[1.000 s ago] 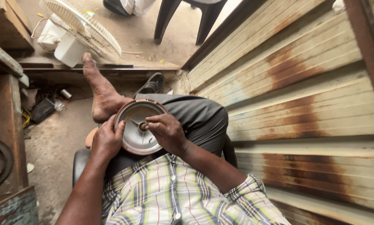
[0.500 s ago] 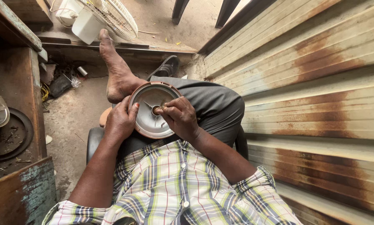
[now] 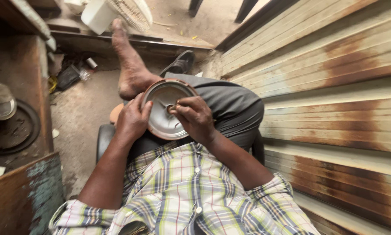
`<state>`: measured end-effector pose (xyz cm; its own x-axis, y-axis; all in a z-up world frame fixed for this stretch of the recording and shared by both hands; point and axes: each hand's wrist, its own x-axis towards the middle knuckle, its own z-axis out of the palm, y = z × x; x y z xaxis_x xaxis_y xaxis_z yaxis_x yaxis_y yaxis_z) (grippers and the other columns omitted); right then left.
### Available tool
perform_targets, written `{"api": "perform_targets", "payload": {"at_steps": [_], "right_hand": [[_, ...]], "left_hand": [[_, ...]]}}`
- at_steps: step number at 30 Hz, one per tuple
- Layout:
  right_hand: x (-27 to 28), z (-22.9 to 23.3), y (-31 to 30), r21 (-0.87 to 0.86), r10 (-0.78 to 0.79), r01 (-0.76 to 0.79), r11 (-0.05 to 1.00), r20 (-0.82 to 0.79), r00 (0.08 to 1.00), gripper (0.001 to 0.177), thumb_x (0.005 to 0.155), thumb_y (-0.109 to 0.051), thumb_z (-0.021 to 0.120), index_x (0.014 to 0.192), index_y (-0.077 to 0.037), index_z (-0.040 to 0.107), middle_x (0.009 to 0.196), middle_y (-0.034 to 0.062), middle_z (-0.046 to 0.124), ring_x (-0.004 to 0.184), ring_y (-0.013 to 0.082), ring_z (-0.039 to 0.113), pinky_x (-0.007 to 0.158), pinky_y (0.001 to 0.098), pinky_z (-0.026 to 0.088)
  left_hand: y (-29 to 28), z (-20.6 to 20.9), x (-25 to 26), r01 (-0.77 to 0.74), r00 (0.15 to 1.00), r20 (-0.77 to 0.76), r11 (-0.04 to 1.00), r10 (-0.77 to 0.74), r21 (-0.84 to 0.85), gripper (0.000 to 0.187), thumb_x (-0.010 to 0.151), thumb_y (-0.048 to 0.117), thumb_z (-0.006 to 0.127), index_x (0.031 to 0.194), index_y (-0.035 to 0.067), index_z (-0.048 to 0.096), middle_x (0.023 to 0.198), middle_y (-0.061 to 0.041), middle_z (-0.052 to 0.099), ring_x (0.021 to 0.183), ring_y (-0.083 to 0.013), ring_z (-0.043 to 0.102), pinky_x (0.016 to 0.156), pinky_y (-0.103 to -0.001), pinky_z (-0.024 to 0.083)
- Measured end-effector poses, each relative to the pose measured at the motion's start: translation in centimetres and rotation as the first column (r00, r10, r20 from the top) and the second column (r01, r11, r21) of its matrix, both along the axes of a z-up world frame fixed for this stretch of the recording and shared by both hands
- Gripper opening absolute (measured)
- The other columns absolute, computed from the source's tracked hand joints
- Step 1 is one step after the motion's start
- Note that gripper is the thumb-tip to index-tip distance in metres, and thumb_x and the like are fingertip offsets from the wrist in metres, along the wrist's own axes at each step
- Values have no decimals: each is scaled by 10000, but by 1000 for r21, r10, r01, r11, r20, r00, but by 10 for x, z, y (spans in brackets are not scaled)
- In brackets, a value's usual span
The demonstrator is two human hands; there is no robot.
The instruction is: The person sits and works on a circular metal electrical component, likely a fan housing, using a small metal tool to scrape or adjust the central hub. The person repeatedly rotates the component and manipulates the tool around the hub area.
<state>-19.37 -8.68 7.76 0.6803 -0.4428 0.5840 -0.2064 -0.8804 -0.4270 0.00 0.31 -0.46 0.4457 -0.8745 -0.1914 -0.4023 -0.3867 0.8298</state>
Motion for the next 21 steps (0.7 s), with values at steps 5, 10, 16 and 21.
{"api": "perform_targets", "payload": {"at_steps": [5, 10, 16, 21], "right_hand": [[-1, 3, 2, 60, 56, -56, 997, 3, 998, 230, 900, -11, 819, 1024, -73, 635, 1160, 110, 728, 1065, 284, 728, 932, 410, 596], [0, -5, -6, 8, -57, 57, 998, -2, 998, 331, 856, -90, 933, 962, -88, 620, 1009, 84, 704, 909, 264, 692, 789, 385, 560], [-9, -1, -4, 71, 69, -67, 995, -30, 997, 244, 960, 1, 808, 1051, -61, 591, 1254, 151, 731, 1160, 324, 728, 970, 428, 617], [-6, -11, -4, 63, -29, 30, 998, -19, 999, 290, 877, -73, 913, 951, -85, 633, 1022, 92, 714, 941, 260, 708, 799, 365, 577]], "left_hand": [[2, -7, -1, -1, 999, 36, 994, 5, -105, 446, 1015, 352, 608, 1383, 100, 615, 1218, -222, 696, 1133, -424, 657, 939, -499, 520], [1, -2, -3, -8, 999, 39, 993, 13, -121, 456, 1014, 365, 610, 1381, 94, 605, 1174, -213, 701, 1109, -414, 664, 936, -496, 517], [0, 4, -2, 1, 1000, 7, 998, -1, -68, 453, 1028, 366, 588, 1387, 90, 592, 1153, -195, 705, 1100, -383, 678, 948, -489, 516], [0, 3, -3, 12, 1000, 11, 996, -11, -88, 491, 1032, 385, 585, 1405, 66, 570, 1150, -196, 701, 1094, -371, 682, 935, -486, 521]]}}
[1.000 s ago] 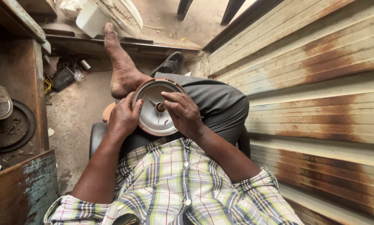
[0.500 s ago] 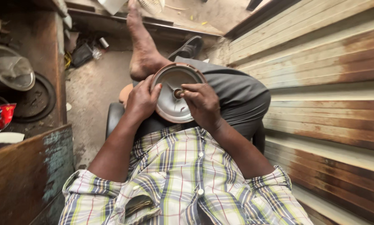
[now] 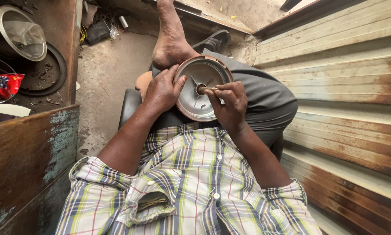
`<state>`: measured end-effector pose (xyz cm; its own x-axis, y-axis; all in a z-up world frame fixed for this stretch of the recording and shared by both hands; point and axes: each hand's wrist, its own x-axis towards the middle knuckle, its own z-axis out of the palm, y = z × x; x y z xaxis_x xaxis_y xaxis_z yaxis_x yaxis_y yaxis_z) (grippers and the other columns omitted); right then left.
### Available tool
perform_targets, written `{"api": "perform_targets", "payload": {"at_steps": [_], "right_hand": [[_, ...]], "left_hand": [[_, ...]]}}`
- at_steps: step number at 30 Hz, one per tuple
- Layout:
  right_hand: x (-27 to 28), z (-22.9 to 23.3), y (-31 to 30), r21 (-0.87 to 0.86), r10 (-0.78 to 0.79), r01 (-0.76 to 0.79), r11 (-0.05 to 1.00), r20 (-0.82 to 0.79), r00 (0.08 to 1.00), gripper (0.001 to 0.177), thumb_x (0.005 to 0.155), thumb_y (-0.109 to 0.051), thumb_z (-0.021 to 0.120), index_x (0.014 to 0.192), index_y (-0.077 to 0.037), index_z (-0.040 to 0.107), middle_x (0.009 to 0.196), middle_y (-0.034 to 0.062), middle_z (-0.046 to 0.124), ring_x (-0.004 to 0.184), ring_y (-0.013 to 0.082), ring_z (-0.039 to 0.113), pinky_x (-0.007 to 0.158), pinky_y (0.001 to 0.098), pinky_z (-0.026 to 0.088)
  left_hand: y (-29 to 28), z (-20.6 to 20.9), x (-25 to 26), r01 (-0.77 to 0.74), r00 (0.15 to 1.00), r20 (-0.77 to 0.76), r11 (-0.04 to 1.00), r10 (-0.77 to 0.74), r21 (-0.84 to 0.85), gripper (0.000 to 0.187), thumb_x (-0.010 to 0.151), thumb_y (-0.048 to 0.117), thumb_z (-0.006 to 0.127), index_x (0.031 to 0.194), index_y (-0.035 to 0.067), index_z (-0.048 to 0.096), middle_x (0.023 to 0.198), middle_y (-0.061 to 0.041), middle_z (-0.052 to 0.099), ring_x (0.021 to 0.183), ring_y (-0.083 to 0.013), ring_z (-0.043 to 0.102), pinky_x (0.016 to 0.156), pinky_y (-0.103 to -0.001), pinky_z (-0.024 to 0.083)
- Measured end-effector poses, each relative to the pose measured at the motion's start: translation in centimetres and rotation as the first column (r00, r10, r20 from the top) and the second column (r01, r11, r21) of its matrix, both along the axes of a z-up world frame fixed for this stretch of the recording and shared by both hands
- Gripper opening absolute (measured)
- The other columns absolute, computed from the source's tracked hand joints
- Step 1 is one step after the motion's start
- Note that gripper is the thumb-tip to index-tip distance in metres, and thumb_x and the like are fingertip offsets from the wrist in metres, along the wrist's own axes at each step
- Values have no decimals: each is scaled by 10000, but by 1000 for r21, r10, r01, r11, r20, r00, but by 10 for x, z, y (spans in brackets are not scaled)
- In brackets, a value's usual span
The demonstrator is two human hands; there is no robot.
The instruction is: The person sits and works on a circular metal electrical component, likely a fan housing, using a small metal tool to scrape or adjust the central hub. The person repeatedly rotates the component and manipulates the tool around the hub area.
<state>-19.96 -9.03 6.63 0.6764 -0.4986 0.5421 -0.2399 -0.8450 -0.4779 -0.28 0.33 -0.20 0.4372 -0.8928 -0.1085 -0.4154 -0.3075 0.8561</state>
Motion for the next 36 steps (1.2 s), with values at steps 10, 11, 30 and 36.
{"api": "perform_targets", "payload": {"at_steps": [10, 11, 30, 36], "right_hand": [[-4, 2, -2, -2, 23, -23, 1000, 4, 1000, 259, 917, -47, 881, 981, -67, 630, 1114, 91, 721, 1012, 257, 714, 846, 362, 596], [-3, 1, -3, -16, 21, -21, 1000, 5, 1000, 269, 906, -60, 893, 976, -71, 633, 1103, 88, 717, 994, 255, 708, 832, 359, 588], [-11, 3, -2, 35, 123, -125, 992, 44, 991, 216, 969, 58, 736, 1105, -60, 615, 1260, 144, 709, 1182, 335, 723, 1021, 415, 595], [-2, -4, 2, -44, 5, -3, 999, 54, 999, 225, 895, -113, 883, 980, -122, 675, 1045, 51, 705, 979, 239, 715, 858, 388, 591]], "left_hand": [[-1, 2, -1, 13, 999, -35, 998, -11, 68, 489, 1032, 392, 576, 1395, 66, 588, 1129, -197, 701, 1084, -382, 684, 938, -494, 525], [-1, 2, -1, 1, 1000, -20, 1000, -1, 23, 505, 1028, 390, 585, 1400, 50, 577, 1132, -203, 699, 1084, -385, 683, 932, -496, 523], [1, -9, 2, 4, 999, -42, 999, -6, -40, 466, 1016, 373, 582, 1374, 77, 615, 1287, -236, 677, 1192, -416, 634, 985, -489, 495], [-1, -2, 4, -13, 1000, 22, 1000, 13, 22, 446, 1023, 375, 603, 1375, 101, 632, 1211, -260, 689, 1130, -458, 647, 930, -518, 517]]}}
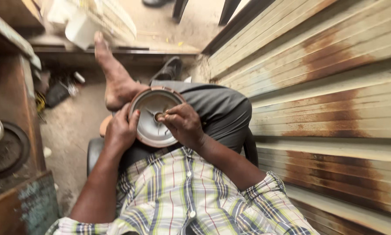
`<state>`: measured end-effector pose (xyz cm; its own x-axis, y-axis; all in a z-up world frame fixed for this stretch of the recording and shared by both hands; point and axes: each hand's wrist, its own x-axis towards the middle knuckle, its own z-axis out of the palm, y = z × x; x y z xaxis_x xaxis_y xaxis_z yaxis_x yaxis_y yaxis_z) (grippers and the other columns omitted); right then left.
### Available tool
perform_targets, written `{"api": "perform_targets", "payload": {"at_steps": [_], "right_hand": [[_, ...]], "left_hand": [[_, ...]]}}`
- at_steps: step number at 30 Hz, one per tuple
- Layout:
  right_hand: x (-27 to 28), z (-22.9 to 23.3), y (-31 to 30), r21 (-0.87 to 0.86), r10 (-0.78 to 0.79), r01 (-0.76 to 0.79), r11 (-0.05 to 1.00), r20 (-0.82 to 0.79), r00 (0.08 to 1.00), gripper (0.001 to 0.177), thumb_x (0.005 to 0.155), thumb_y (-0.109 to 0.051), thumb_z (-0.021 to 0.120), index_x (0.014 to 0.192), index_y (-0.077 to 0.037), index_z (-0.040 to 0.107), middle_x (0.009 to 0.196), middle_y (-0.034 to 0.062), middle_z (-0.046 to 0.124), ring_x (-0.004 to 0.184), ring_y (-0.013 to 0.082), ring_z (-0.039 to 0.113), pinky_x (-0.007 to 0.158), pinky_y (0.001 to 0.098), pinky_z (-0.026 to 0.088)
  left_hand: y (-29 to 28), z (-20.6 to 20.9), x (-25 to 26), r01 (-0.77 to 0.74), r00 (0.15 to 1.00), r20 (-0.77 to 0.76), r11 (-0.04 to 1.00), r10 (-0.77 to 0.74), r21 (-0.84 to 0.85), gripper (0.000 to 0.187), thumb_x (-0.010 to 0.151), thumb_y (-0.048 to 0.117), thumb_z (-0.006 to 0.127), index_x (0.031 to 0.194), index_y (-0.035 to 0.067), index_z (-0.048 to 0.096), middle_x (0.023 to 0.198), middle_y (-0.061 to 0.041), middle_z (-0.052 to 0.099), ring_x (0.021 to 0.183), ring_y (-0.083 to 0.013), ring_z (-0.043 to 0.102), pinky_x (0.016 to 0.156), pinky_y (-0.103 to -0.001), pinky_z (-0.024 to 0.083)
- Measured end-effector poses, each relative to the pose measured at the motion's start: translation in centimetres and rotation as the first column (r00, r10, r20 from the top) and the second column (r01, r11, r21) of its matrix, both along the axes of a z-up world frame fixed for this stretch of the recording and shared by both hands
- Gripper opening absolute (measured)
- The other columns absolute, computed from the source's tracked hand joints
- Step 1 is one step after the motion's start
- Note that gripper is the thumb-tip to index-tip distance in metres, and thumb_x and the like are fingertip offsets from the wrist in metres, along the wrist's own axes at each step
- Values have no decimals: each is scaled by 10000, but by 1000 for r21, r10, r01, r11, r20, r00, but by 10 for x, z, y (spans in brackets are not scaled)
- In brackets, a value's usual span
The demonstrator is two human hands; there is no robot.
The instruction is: The person sits and works on a circular metal electrical component, likely a fan housing, using a small metal tool to scrape or adjust the central hub. The person repeatedly rotates the component and manipulates the tool around the hub area.
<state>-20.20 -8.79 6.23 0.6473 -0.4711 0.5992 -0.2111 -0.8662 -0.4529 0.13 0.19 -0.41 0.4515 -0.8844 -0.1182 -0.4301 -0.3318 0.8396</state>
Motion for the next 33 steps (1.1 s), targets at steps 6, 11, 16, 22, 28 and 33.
{"api": "perform_targets", "payload": {"at_steps": [6, 11, 16, 22, 28, 33], "right_hand": [[0, 14, 5, -61, 58, -60, 996, -22, 998, 202, 900, -37, 772, 1060, -83, 657, 1196, 106, 714, 1109, 301, 713, 969, 419, 585], [5, 6, 8, -16, 0, -1, 1000, -58, 998, 197, 894, -111, 860, 936, -95, 669, 1024, 59, 694, 957, 270, 681, 891, 426, 570], [3, 22, 7, -74, 48, -46, 996, 29, 998, 202, 867, -32, 781, 1001, -76, 637, 1156, 92, 702, 1069, 285, 706, 997, 435, 555], [5, 14, 12, -42, -16, 16, 999, 2, 1000, 210, 851, -44, 800, 987, -85, 645, 1090, 81, 693, 1028, 284, 706, 931, 414, 567], [0, 17, 15, -79, -20, 22, 997, 24, 1000, 221, 854, -92, 815, 1017, -74, 667, 1081, 75, 683, 1028, 281, 699, 934, 422, 571], [-2, 17, 15, -130, -8, 12, 991, 36, 999, 197, 872, -63, 768, 1035, -67, 658, 1196, 94, 707, 1110, 280, 700, 968, 416, 569]], "left_hand": [[-1, -6, 0, -1, 1000, 4, 998, 2, -63, 421, 1015, 365, 602, 1336, 98, 651, 1165, -267, 705, 1102, -453, 670, 917, -516, 526], [-5, -17, 1, 23, 998, -56, 991, -31, -131, 416, 1014, 361, 584, 1328, 94, 645, 1164, -252, 719, 1113, -424, 698, 925, -491, 545], [-2, -16, 3, -32, 999, -31, 999, 33, 34, 471, 992, 433, 570, 1362, 153, 650, 1167, -229, 725, 1119, -415, 694, 930, -485, 543], [0, -8, 1, -23, 999, 34, 999, 21, 41, 477, 1002, 461, 573, 1380, 178, 640, 1212, -208, 715, 1143, -402, 679, 931, -481, 536], [3, -11, 4, -38, 999, 28, 998, 36, 59, 479, 1003, 466, 570, 1384, 185, 646, 1204, -206, 727, 1151, -394, 687, 939, -475, 543], [0, -19, 5, -23, 997, 73, 1000, 23, -3, 472, 1009, 456, 584, 1361, 148, 648, 1186, -226, 719, 1143, -409, 677, 933, -489, 532]]}}
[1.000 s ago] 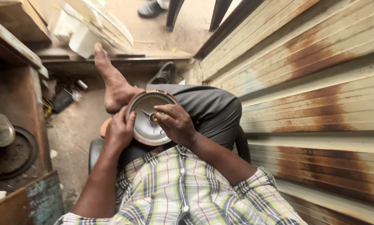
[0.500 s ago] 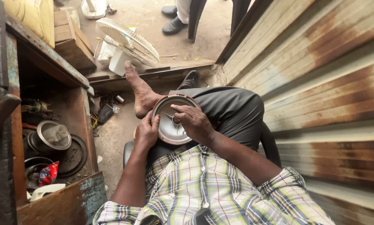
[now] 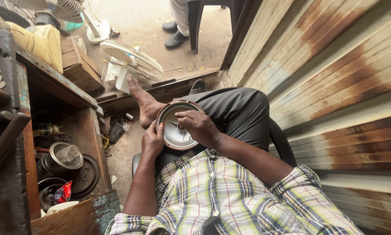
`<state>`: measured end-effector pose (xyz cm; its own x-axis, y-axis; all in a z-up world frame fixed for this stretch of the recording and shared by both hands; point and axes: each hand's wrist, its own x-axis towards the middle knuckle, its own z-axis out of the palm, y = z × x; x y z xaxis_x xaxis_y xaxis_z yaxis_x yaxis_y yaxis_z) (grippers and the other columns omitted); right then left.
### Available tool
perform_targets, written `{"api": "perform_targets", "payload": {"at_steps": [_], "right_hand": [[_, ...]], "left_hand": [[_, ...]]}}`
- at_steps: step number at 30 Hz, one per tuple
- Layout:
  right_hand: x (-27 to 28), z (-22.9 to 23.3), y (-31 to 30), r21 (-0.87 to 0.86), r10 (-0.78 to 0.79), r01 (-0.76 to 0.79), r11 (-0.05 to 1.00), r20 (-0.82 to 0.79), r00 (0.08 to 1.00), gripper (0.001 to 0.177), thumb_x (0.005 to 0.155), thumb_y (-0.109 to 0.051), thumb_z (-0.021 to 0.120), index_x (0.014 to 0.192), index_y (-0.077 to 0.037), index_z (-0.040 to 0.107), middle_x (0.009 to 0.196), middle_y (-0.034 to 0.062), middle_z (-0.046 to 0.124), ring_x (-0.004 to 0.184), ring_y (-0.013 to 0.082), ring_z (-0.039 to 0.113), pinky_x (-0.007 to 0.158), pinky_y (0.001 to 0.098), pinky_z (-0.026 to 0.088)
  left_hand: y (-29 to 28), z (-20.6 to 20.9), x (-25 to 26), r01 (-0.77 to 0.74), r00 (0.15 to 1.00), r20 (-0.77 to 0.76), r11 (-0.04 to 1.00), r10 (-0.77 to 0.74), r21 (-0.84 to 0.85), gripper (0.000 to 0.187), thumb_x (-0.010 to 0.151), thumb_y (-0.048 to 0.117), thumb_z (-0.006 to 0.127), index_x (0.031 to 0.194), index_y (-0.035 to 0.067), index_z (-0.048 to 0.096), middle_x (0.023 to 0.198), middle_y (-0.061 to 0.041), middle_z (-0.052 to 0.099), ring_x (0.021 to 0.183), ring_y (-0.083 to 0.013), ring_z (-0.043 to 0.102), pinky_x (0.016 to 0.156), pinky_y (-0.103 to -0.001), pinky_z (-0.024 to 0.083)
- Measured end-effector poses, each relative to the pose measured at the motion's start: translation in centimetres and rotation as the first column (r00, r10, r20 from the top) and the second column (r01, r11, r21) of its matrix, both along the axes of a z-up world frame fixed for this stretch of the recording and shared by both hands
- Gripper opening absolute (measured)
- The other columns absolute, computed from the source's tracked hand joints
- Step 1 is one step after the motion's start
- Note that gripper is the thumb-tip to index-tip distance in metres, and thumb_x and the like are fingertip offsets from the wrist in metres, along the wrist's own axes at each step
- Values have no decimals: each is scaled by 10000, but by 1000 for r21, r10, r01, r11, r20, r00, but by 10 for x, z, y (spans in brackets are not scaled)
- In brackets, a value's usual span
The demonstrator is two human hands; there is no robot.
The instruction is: The person sits and works on a circular metal electrical component, likely a fan housing, using a small metal tool to scrape or adjust the central hub. The person repeatedly rotates the component and manipulates the tool around the hub area.
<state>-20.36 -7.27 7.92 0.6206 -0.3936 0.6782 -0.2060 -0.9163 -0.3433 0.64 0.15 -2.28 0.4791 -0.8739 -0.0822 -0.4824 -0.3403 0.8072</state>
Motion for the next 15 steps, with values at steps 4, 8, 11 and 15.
{"api": "perform_targets", "payload": {"at_steps": [4, 8, 11, 15], "right_hand": [[2, -11, -4, 16, -28, 29, 999, -88, 996, 153, 883, -107, 794, 948, -110, 656, 1047, 53, 694, 1044, 261, 685, 978, 438, 566], [2, -6, -2, 40, -7, 9, 999, -71, 997, 167, 901, -145, 805, 934, -105, 646, 1013, 67, 682, 1018, 260, 672, 958, 446, 554], [0, 0, 0, -95, -1, 2, 995, 8, 1000, 164, 877, -97, 747, 980, -89, 619, 1193, 108, 721, 1123, 293, 684, 1020, 462, 523], [2, -10, -2, 64, 23, -24, 998, 7, 1000, 178, 882, -105, 798, 949, -110, 633, 1078, 58, 719, 1033, 264, 705, 980, 437, 549]], "left_hand": [[0, 3, -1, 8, 999, -34, 1000, -9, -25, 454, 998, 441, 566, 1333, 150, 662, 1143, -219, 737, 1107, -402, 696, 907, -489, 542], [2, 9, -4, -2, 999, -36, 999, 0, -34, 443, 1003, 436, 567, 1323, 149, 675, 1132, -236, 733, 1104, -417, 693, 905, -493, 546], [1, 13, -4, -7, 999, -40, 1000, 7, -14, 442, 997, 440, 572, 1321, 157, 674, 1125, -231, 736, 1096, -414, 698, 900, -491, 548], [1, 10, -5, -17, 998, -58, 998, 14, -57, 443, 993, 421, 575, 1333, 151, 661, 1149, -231, 722, 1108, -413, 686, 900, -490, 541]]}}
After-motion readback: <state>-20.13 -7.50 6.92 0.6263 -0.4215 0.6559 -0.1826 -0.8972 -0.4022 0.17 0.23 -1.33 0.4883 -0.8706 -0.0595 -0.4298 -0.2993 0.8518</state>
